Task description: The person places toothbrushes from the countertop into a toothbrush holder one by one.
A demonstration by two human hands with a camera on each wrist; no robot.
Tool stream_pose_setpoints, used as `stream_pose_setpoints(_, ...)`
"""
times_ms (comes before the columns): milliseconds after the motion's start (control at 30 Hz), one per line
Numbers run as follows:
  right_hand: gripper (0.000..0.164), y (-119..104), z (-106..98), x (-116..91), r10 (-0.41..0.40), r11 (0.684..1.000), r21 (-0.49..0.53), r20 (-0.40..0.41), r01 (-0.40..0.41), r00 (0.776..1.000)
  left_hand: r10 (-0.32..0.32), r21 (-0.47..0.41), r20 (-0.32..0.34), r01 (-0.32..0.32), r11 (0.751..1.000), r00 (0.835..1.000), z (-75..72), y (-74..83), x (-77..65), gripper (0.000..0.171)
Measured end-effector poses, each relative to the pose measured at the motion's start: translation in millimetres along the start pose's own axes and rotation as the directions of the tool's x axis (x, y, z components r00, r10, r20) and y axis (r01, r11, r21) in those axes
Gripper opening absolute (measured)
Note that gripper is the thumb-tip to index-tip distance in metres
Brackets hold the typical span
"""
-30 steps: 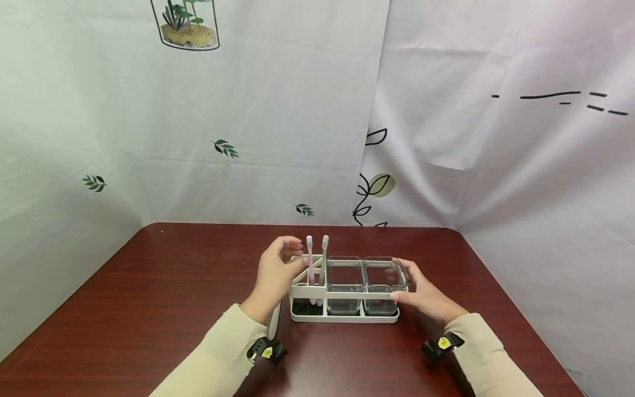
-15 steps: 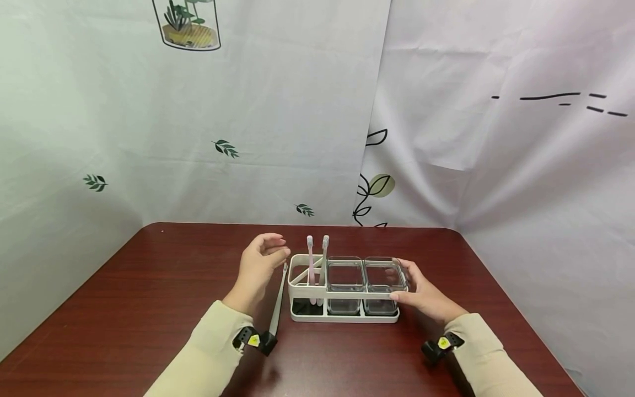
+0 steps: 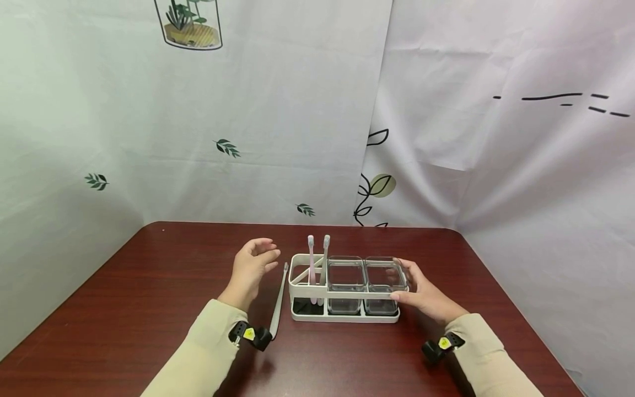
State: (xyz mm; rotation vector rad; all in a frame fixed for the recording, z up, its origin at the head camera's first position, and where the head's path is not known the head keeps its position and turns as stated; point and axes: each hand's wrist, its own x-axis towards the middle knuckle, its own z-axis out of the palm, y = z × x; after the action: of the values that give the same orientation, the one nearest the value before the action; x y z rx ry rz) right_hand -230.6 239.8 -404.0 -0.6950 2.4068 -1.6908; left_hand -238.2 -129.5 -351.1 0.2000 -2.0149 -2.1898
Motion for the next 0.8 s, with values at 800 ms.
stream_pose_setpoints(800,0.077,0,0,0,0.006,1.000,0.007,0.000,-0.006,1.000,-0.098,0.189,0.000,0.097,0.977,0.995,-7.8,-29.2,17.9,0.032)
